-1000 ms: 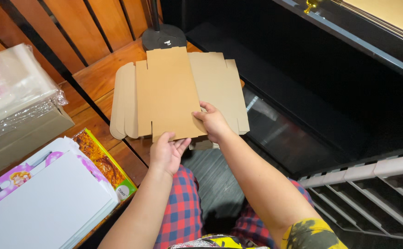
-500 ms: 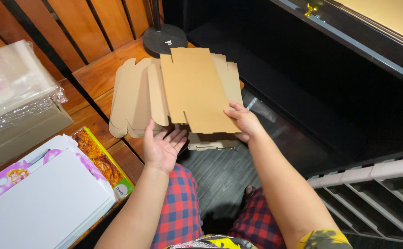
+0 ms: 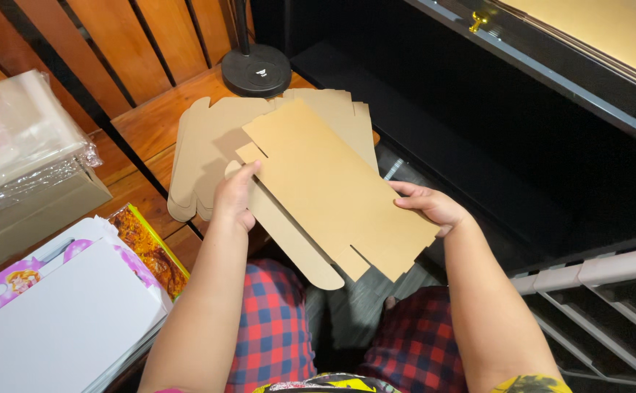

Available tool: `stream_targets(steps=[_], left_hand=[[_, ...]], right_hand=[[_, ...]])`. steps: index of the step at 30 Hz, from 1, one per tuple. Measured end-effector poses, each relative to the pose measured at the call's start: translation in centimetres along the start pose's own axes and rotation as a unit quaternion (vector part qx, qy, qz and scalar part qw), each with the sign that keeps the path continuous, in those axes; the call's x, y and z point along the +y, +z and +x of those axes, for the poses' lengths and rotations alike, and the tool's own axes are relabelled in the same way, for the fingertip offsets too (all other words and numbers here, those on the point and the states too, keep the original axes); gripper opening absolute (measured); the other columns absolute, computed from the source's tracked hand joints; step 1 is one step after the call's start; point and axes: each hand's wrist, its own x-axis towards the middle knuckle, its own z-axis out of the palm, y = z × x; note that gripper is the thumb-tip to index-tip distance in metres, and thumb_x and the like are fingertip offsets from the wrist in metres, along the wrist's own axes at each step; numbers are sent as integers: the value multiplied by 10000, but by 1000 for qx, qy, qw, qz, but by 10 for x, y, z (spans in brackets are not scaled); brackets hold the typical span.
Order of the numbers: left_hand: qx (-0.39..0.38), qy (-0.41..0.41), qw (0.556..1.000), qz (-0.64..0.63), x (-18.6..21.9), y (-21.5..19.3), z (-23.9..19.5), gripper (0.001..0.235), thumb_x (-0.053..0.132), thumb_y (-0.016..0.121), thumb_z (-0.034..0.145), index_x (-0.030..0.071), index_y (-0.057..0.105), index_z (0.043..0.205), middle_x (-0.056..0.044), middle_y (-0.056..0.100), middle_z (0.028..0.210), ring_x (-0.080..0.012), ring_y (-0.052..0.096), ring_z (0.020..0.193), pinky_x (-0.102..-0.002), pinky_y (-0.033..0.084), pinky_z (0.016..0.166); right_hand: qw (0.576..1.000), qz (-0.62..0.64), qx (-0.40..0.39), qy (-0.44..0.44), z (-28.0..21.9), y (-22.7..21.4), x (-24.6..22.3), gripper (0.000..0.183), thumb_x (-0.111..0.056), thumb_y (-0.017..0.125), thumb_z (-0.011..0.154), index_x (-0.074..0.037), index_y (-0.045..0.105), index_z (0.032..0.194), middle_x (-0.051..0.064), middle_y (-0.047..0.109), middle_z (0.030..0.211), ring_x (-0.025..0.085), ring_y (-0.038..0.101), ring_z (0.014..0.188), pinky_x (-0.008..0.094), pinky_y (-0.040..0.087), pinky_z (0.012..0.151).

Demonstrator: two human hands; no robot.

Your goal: The person repeatedly picks up flat cardboard pieces from a wooden chair and places them onto a black shelf. The person handles the cardboard by hand, stacking them one by one.

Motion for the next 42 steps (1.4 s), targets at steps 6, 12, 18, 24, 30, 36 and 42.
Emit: stream_targets(steps=[6,12,18,24,30,36,42], left_hand=[[42,47,997,-33,-10,15,10,517,97,885,780,44,595,1204,-222,762,1035,-354,769,988,-548,633,831],[111,124,977,-134,-23,24,5,448,54,844,847,30,629,1238,-159,737,1092,-352,756,1045,-476,636,884],[157,146,963,-164,-27,31,-3,443,88,825,899,112,617,1289,-109,730,1165,-289,732,1110,-454,622,966],[158,124,966,-162,-38,29,3,474,67,830,857,114,613,1275,-107,707,1120,-294,728,1061,-462,621,916],[189,148,967,87,-63,-30,67,442,111,894,782,134,662,1158,-39,663,1000,-192,703,959,-358,581,842],[154,179,955,178,-52,-39,54,585,72,881,742,60,523,1205,-60,540,983,-188,659,962,-309,611,798],[-7,108,974,197,-37,-39,13,488,-51,678,858,24,591,1332,-45,519,1003,-136,593,934,-289,623,753]], right_hand=[[978,200,15,-46,10,-58,22,612,-509,661,971,-35,660,1359,281,737,1131,399,768,870,533,649,675],[949,297,-61,-86,-8,6,17,1080,-895,565,702,-12,647,1319,261,681,1276,483,660,1169,735,471,1009],[976,185,25,-109,39,-14,55,112,-154,695,978,-137,733,874,15,726,805,277,776,922,523,586,975],[981,91,134,-105,39,36,49,431,82,749,859,-5,599,1254,82,760,1060,253,775,919,398,652,824],[949,62,279,-136,60,9,62,696,8,822,852,-16,465,1448,136,687,1134,259,766,929,354,675,793],[924,26,345,-162,58,10,69,406,-78,824,900,-103,511,1158,94,671,980,244,740,844,363,673,727],[963,-73,227,-123,27,17,56,517,46,793,836,-57,639,1319,38,723,1179,161,749,852,248,669,691]])
